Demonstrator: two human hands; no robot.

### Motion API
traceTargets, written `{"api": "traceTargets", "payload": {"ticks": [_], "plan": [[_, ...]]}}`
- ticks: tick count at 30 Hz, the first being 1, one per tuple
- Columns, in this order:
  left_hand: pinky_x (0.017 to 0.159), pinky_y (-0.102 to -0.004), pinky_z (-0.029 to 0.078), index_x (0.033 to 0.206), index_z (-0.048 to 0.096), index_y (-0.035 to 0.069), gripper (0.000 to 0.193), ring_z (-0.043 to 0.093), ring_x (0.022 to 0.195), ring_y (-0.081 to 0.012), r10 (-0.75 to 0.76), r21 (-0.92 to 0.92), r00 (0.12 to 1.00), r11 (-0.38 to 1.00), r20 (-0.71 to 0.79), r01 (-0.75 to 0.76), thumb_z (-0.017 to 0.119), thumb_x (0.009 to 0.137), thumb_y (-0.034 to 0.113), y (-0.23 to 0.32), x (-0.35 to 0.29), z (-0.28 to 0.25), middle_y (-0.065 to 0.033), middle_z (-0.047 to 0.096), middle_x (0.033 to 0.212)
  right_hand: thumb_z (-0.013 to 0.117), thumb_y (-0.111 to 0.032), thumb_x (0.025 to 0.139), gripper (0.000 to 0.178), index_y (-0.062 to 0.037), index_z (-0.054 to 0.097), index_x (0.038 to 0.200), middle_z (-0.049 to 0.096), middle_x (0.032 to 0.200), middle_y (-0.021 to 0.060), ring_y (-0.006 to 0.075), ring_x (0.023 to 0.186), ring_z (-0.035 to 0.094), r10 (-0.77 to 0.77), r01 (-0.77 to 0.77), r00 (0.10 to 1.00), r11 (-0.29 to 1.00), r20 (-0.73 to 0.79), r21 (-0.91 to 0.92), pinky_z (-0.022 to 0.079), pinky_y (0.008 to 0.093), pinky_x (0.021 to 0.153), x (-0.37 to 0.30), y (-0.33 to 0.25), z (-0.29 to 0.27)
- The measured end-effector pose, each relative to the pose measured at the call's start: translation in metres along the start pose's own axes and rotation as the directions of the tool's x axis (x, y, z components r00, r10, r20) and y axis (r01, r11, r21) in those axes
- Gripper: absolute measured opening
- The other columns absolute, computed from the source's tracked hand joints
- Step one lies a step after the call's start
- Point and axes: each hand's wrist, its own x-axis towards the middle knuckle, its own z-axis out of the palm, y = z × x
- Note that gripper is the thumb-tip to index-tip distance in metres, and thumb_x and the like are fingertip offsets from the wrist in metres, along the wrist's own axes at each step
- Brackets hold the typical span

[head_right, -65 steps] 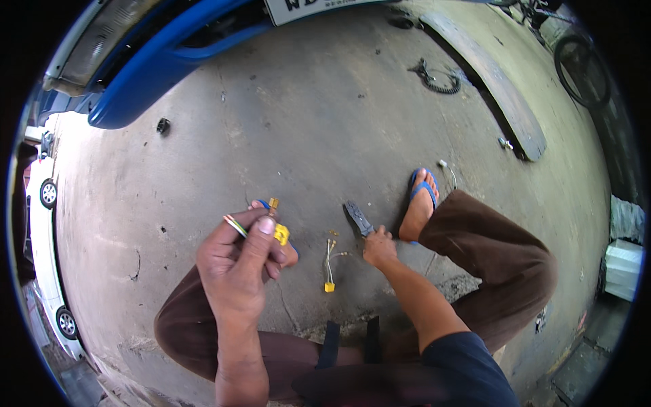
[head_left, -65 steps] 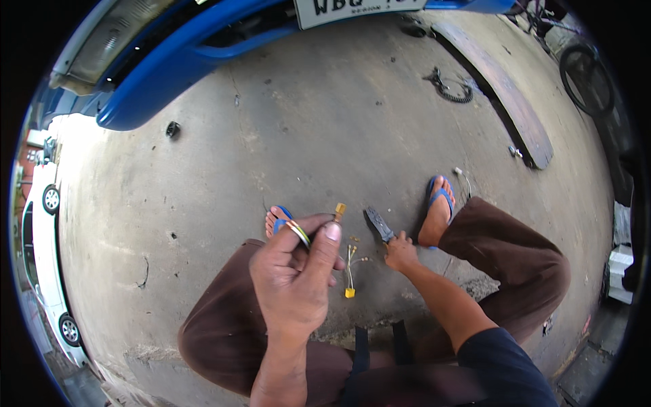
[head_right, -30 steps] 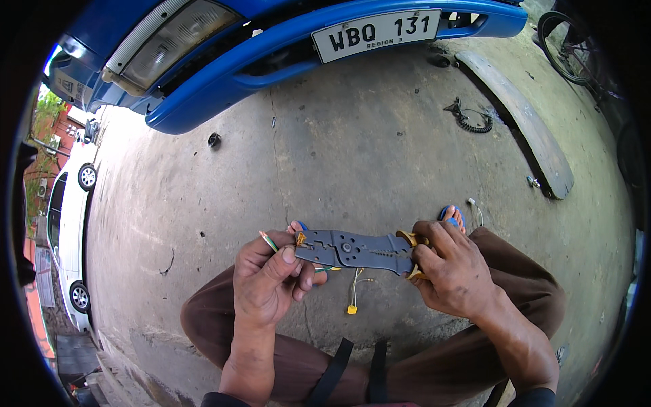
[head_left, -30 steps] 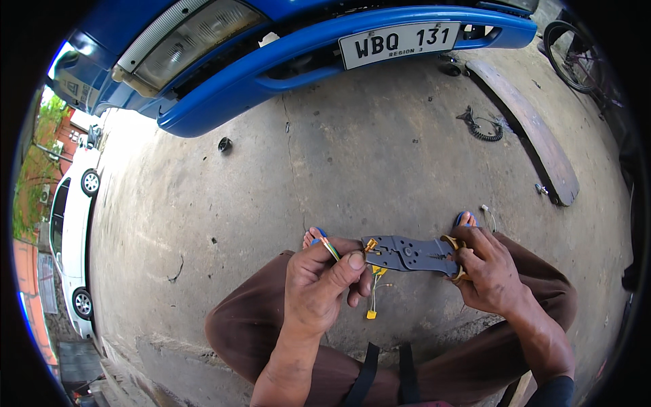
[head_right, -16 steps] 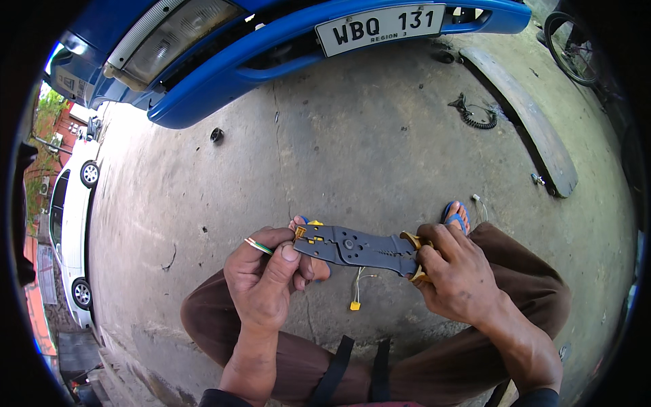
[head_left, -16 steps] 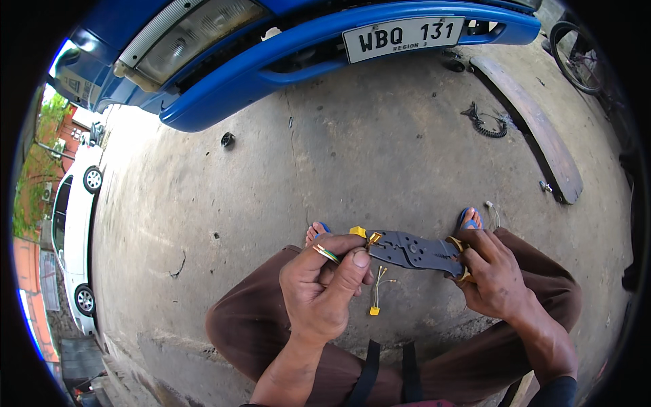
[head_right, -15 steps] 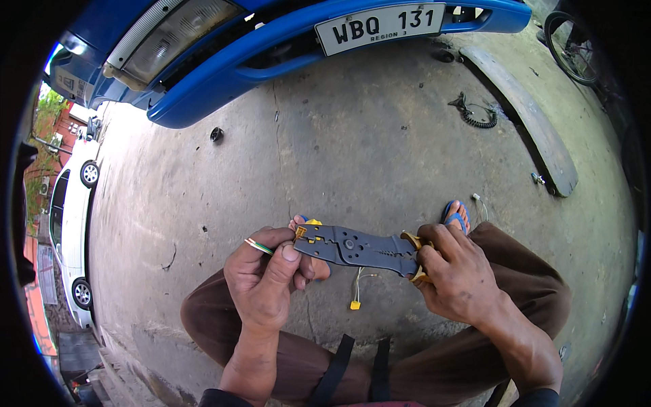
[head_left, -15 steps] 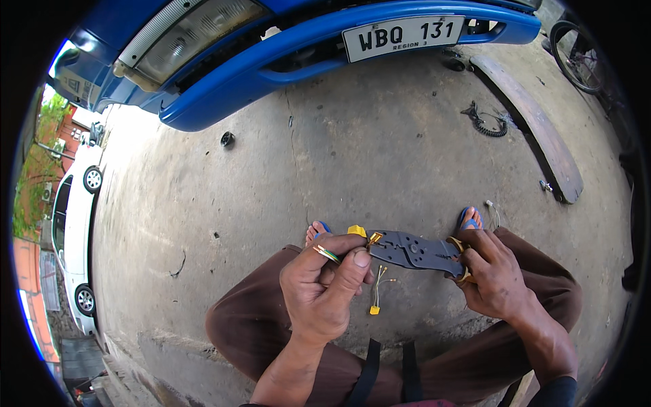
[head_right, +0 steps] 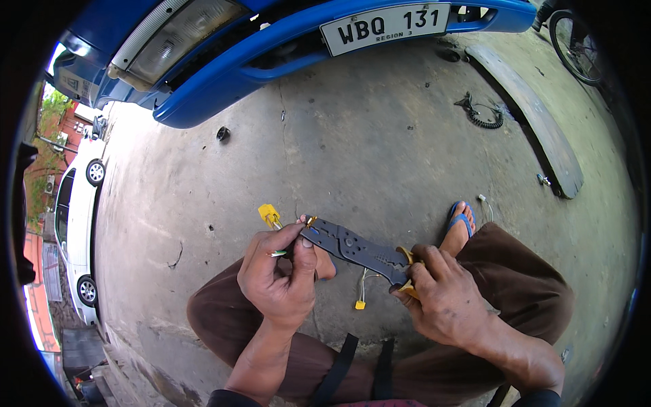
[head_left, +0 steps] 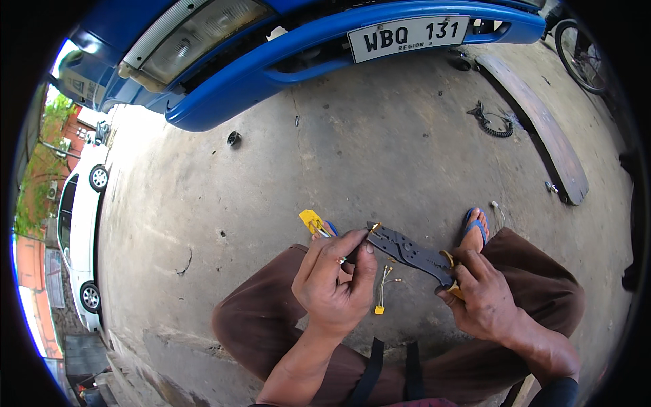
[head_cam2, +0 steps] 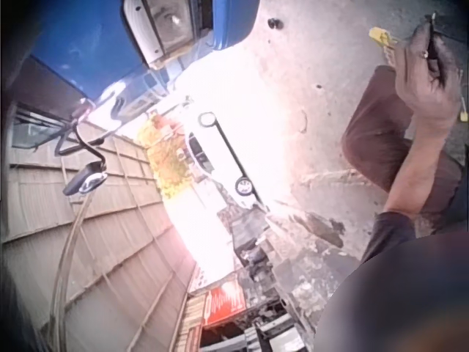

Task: The person sits on the ground and uses pliers to strip insulation from several wires. They then insert the stripped ends into a white connector and secure them.

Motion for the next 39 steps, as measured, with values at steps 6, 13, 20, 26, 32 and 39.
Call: {"api": "traceTargets", "payload": {"ticks": [6,13,20,26,32,39], "plan": [[0.086,-0.0222,0.047,0.105,0.072,-0.003,0.012,0.056,0.065,-0.0051,-0.366,-0.263,0.922,0.884,0.129,0.387,0.075,0.094,0.002,0.005,-0.005,0.000,-0.0041,0.069,0.080,0.081,-0.008,0.076,0.033,0.0023,0.060,0.099,0.058,0.110,0.0170,0.0342,0.093,0.062,0.003,-0.003,1.000,1.000,-0.019,0.005,0.054,0.0444,0.080,-0.004,0.009,0.006],[0.072,-0.0234,0.045,0.109,0.070,-0.006,0.015,0.061,0.064,-0.0078,-0.299,-0.327,0.929,0.875,0.216,0.358,0.071,0.099,0.005,0.000,-0.001,-0.007,-0.0069,0.068,0.080,0.076,0.000,0.069,0.037,0.0032,0.062,0.103,0.059,0.117,0.0177,0.0352,0.103,0.062,-0.025,0.024,0.999,1.000,-0.043,-0.019,0.052,0.0468,0.088,0.002,0.018,0.002],[0.056,-0.0184,0.033,0.108,0.074,-0.003,0.018,0.041,0.058,0.0013,-0.224,-0.368,0.949,0.882,0.221,0.294,0.079,0.092,0.005,-0.002,-0.011,-0.002,0.0006,0.067,0.086,0.062,0.011,0.068,0.056,-0.0023,0.066,0.122,0.040,0.161,0.0226,0.0448,0.153,0.032,-0.006,-0.016,0.995,0.977,-0.100,-0.212,0.025,0.0600,0.124,0.010,0.020,0.005],[0.053,-0.0196,0.031,0.108,0.072,-0.004,0.018,0.039,0.060,-0.0008,-0.275,-0.398,0.941,0.855,0.197,0.333,0.077,0.093,0.004,-0.006,-0.018,0.004,0.0019,0.061,0.082,0.072,0.010,0.066,0.061,-0.0009,0.062,0.126,0.039,0.158,0.0265,0.0485,0.151,0.032,-0.026,0.018,0.998,0.993,-0.065,-0.116,0.027,0.0610,0.123,0.006,0.017,0.010],[0.056,-0.0254,0.045,0.107,0.065,-0.007,0.012,0.056,0.066,-0.0084,-0.243,-0.278,0.927,0.905,0.284,0.323,0.067,0.101,0.004,-0.003,-0.013,0.000,-0.0069,0.064,0.080,0.081,0.002,0.069,0.049,0.0045,0.060,0.114,0.051,0.133,0.0241,0.0458,0.119,0.057,-0.026,0.027,1.000,0.999,-0.015,0.039,0.049,0.0516,0.101,0.005,0.016,0.002],[0.060,-0.0210,0.032,0.090,0.067,-0.002,0.013,0.039,0.060,-0.0032,-0.363,-0.308,0.909,0.857,0.206,0.413,0.078,0.094,0.005,0.002,-0.013,0.008,0.0021,0.054,0.074,0.081,-0.007,0.077,0.034,0.0026,0.061,0.102,0.058,0.106,0.0189,0.0393,0.097,0.064,-0.010,0.008,1.000,0.995,0.022,0.102,0.054,0.0461,0.080,0.006,0.026,0.012]]}}
